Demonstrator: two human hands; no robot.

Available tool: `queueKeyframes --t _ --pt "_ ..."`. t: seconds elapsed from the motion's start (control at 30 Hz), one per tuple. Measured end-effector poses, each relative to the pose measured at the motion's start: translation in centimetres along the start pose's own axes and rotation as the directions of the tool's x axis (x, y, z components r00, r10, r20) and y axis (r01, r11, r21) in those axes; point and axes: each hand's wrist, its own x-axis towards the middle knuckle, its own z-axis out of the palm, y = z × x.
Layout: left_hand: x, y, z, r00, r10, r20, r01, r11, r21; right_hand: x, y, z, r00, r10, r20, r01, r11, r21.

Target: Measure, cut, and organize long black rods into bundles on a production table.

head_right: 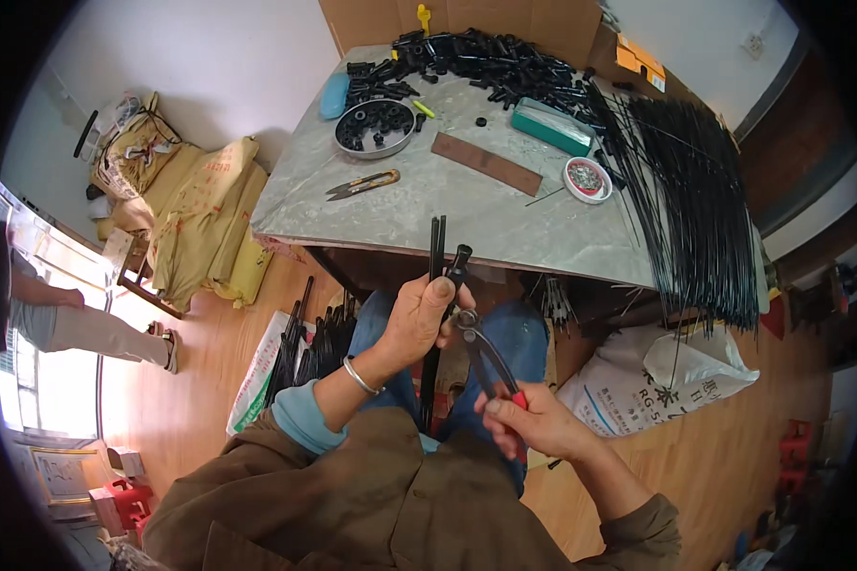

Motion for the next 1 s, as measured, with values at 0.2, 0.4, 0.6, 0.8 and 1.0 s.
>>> queueKeyframes --t 0.2,0.4,0.6,0.8,1.0 --pt "0.2 0.2 -0.3 0.993 -0.057 0.108 0.060 0.998 -0.030 -0.3 -1.2 0.0 0.986 -0.092 0.141 0.053 0.966 0.254" --pt "0.5 0.1 -0.4 0.982 -0.082 0.172 0.104 0.987 -0.125 0.1 -0.9 -0.6 0.977 -0.070 0.203 0.028 0.979 0.201" --pt "0.6 0.0 -0.5 0.977 -0.120 0.175 0.150 0.974 -0.170 1.0 0.1 0.0 0.977 -0.106 0.186 0.056 0.966 0.253" --pt "1.1 -0.2 -0.1 0.971 -0.145 0.189 0.180 0.967 -0.183 2.3 1.3 1.8 0.994 -0.019 0.111 -0.021 0.939 0.343" --pt "2.2 -0.6 -0.1 0.988 -0.146 0.048 0.150 0.984 -0.097 3.5 0.8 2.5 1.000 -0.006 0.006 0.003 0.915 0.403"
